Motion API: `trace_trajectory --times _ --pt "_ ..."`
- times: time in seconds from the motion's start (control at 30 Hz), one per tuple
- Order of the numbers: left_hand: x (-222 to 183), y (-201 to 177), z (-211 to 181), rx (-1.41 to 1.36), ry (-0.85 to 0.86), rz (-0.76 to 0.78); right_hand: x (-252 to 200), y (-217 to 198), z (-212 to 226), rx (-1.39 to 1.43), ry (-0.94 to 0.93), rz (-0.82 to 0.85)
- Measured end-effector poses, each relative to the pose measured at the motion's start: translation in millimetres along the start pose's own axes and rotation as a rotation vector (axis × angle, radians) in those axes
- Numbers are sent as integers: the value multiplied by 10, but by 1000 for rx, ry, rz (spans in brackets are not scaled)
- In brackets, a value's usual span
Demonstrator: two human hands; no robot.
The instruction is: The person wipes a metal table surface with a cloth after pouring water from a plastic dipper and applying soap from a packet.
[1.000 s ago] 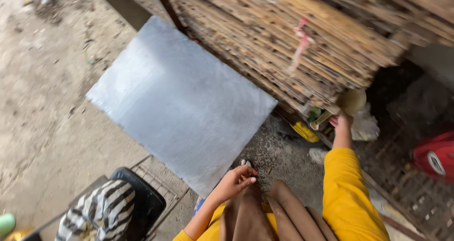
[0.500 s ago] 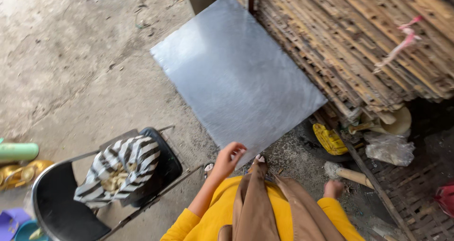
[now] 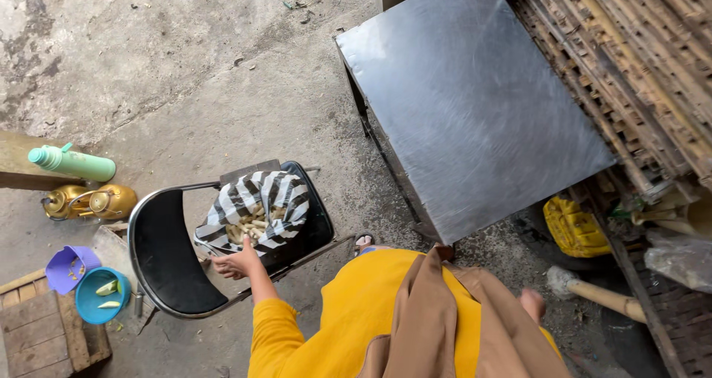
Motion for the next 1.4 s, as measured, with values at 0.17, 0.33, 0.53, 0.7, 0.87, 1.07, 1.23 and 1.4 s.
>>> trace_trajectory --times 0.17,0.33,0.53,0.7,0.87,1.07,1.23,1.4 --pt "408 173 18 -76 -242 47 -330 223 416 74 -154 -76" --pt "725 337 -234 -145 82 153 -904 514 303 -208 -149 -33" --pt "702 761 -530 -484 250 652 -1797 781 -172 -273 -89 101" --pt "374 625 -437 -498 272 857 -2067 1039 532 -185 -317 129" --pt "279 311 -357 -262 502 587 -2122 1401 1565 100 -557 414" --pt "129 140 143 -134 412 479 -1958 1758 2135 -23 -783 588" --pt "-65 128 685 -83 340 640 -1807 1916 2348 -21 -929 577" --pt "-51 157 971 -237 419 731 -1994 2158 2405 -46 -1011 566"
Point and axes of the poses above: each hand's wrist, its own x-axis towards the middle knuckle, its own y-axis out of the palm, z = x × y, the point moved 4 cm from there along x, towards the middle knuckle, and after that the axes turned 13 degrees about -y, right-handed, at the moved point
